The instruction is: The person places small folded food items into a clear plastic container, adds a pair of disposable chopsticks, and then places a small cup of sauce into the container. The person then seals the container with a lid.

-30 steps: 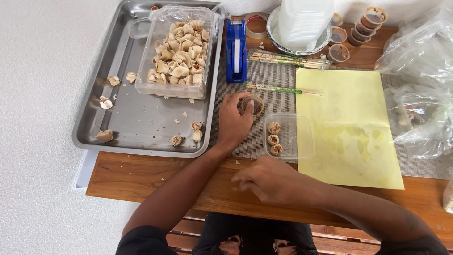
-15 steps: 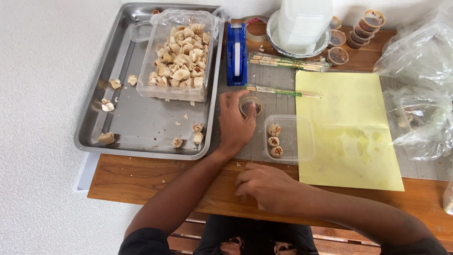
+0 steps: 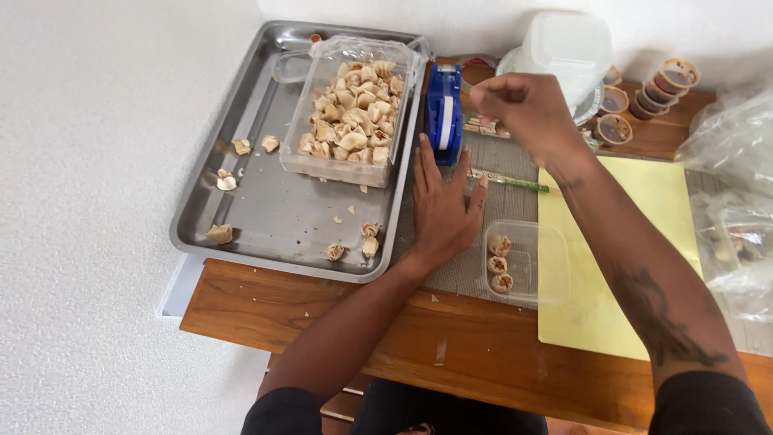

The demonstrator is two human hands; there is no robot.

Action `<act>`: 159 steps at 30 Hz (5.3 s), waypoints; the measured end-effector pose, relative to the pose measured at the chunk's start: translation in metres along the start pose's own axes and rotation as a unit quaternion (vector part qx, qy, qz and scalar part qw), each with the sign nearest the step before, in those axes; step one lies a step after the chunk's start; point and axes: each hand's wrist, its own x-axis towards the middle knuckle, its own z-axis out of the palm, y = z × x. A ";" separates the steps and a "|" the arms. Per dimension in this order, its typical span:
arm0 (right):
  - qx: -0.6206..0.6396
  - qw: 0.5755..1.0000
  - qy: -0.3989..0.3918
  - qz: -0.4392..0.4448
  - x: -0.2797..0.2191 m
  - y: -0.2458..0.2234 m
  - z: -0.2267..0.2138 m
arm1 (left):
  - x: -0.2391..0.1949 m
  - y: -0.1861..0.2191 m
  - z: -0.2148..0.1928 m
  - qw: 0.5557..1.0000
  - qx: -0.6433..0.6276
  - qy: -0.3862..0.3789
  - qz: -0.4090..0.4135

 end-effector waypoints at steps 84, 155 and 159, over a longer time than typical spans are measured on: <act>0.097 0.983 0.043 0.149 0.168 0.077 0.057 | 0.003 0.003 -0.008 0.989 0.052 0.116 0.076; 0.178 0.975 -0.067 -0.116 -0.088 0.046 -0.029 | -0.021 -0.018 -0.010 0.992 -0.022 0.018 0.122; 0.260 0.955 -0.091 -0.107 -0.111 0.063 -0.042 | -0.026 -0.020 0.002 0.985 0.114 -0.012 0.131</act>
